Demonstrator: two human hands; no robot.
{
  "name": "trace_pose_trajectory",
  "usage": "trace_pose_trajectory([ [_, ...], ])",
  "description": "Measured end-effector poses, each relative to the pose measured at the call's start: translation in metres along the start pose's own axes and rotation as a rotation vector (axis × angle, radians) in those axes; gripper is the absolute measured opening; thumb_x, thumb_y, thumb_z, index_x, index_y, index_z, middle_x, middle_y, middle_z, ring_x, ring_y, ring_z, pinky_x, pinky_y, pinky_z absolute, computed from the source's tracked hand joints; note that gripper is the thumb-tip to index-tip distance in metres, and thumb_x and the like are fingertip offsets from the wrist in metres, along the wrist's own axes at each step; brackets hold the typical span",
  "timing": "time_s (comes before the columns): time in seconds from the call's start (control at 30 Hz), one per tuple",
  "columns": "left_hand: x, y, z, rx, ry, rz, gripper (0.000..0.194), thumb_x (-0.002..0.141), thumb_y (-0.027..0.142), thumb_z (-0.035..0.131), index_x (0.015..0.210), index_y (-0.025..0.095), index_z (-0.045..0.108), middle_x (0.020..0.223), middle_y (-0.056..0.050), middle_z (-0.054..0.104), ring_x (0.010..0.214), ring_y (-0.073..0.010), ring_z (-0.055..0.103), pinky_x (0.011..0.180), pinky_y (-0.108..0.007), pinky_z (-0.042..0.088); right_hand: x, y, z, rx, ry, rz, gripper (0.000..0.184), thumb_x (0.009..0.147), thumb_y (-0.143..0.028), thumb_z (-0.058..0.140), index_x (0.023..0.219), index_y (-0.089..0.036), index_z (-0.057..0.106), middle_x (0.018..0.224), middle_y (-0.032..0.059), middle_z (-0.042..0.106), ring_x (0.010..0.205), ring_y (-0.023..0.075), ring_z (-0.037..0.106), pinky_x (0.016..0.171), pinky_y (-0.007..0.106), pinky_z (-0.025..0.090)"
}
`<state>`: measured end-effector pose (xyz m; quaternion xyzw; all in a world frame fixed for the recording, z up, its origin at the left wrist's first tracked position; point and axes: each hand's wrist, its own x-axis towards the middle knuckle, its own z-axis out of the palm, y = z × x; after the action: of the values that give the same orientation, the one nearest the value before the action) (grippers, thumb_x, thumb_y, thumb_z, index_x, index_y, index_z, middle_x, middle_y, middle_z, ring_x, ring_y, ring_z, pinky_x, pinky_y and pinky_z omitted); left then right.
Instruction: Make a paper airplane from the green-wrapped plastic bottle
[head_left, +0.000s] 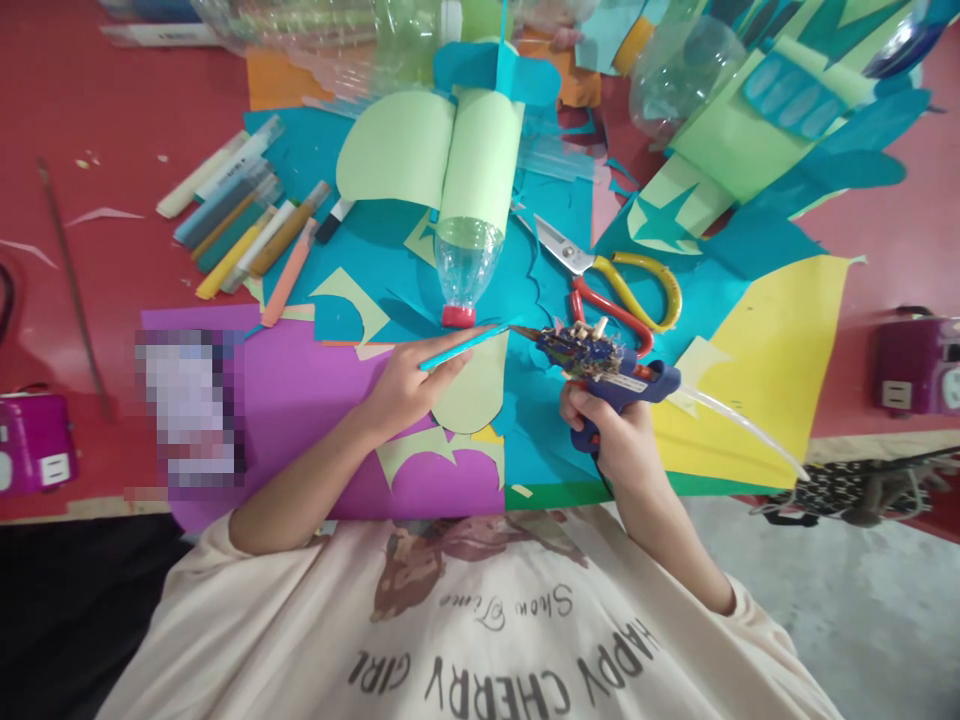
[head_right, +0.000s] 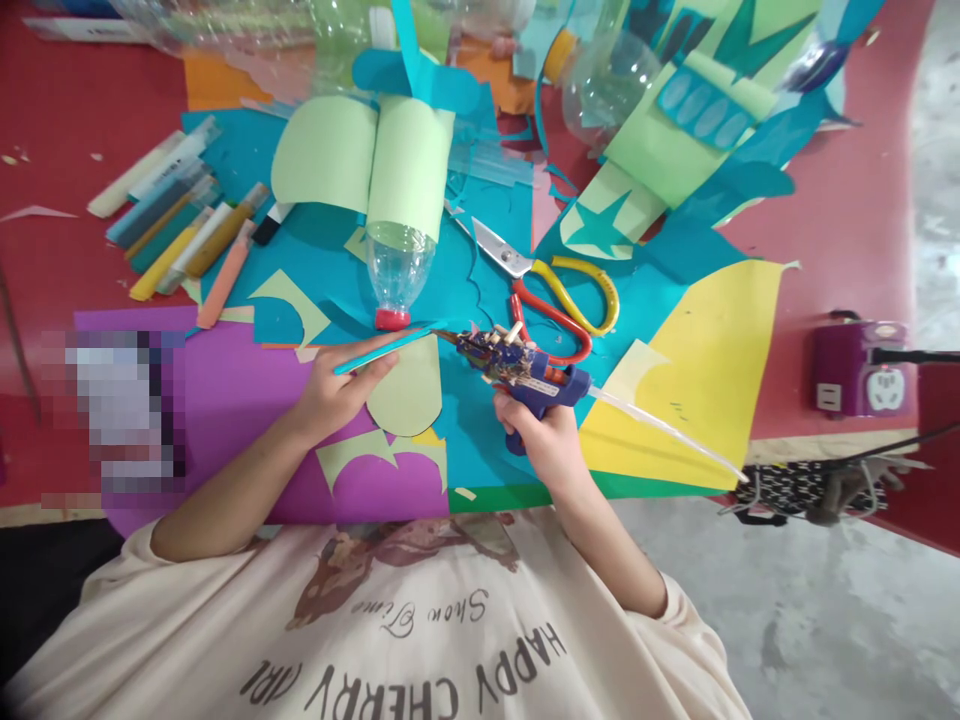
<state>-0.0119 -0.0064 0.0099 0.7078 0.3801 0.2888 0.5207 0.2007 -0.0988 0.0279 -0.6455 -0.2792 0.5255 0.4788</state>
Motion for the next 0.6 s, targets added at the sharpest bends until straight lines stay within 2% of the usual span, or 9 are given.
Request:
trace_pose_trajectory([
  [0.07,-0.0003,-0.0005,-0.0003,0.007,0.010,0.008,0.037,0.095,0.044,0.051,0.125,0.027,0.066,0.121,-0.003,0.072,0.096,-0.0167,0.072,0.077,-0.024,0.057,0.0002,-0.0005,-0.0002,0.004,0.001,0.002,0.022,0.069,-0.026,0.062,0.052,-0.020,0.050,0.048,-0.0032,0.048,0.046,0.0089,0.042,0.044,0.024,0.034],
  [0.2,-0.0006,-0.0014,-0.0006,0.053,0.029,-0.002,0.037,0.094,0.044,0.052,0.123,0.026,0.068,0.103,-0.003,0.077,0.070,-0.0119,0.068,0.059,-0.020,0.051,0.0003,-0.0011,-0.0018,-0.013,0.011,0.014,0.023,0.068,-0.027,0.062,0.051,-0.020,0.049,0.047,-0.0029,0.047,0.046,0.0093,0.042,0.044,0.024,0.033],
  [0.33,-0.0004,-0.0002,-0.0002,0.056,0.045,-0.024,0.039,0.093,0.046,0.052,0.120,0.024,0.069,0.102,-0.003,0.077,0.069,-0.0121,0.066,0.057,-0.020,0.049,0.0004,-0.0011,-0.0032,-0.021,0.010,0.000,0.023,0.070,-0.028,0.063,0.052,-0.020,0.050,0.047,-0.0027,0.048,0.046,0.0093,0.042,0.044,0.024,0.034],
  [0.47,-0.0013,0.0007,-0.0007,0.062,0.038,-0.032,0.037,0.094,0.045,0.052,0.121,0.026,0.069,0.090,-0.001,0.077,0.057,-0.0092,0.059,0.049,-0.019,0.041,0.0006,-0.0024,-0.0029,-0.013,0.022,-0.010,0.021,0.069,-0.027,0.063,0.053,-0.020,0.051,0.048,-0.0028,0.048,0.045,0.0090,0.041,0.043,0.024,0.034],
  [0.6,-0.0019,0.0008,-0.0015,0.060,0.033,-0.011,0.036,0.095,0.043,0.052,0.123,0.029,0.067,0.095,-0.001,0.077,0.064,-0.0104,0.062,0.055,-0.020,0.044,0.0001,-0.0046,-0.0022,-0.016,0.040,0.008,0.019,0.067,-0.027,0.063,0.054,-0.020,0.051,0.049,-0.0027,0.049,0.045,0.0088,0.041,0.043,0.024,0.033],
])
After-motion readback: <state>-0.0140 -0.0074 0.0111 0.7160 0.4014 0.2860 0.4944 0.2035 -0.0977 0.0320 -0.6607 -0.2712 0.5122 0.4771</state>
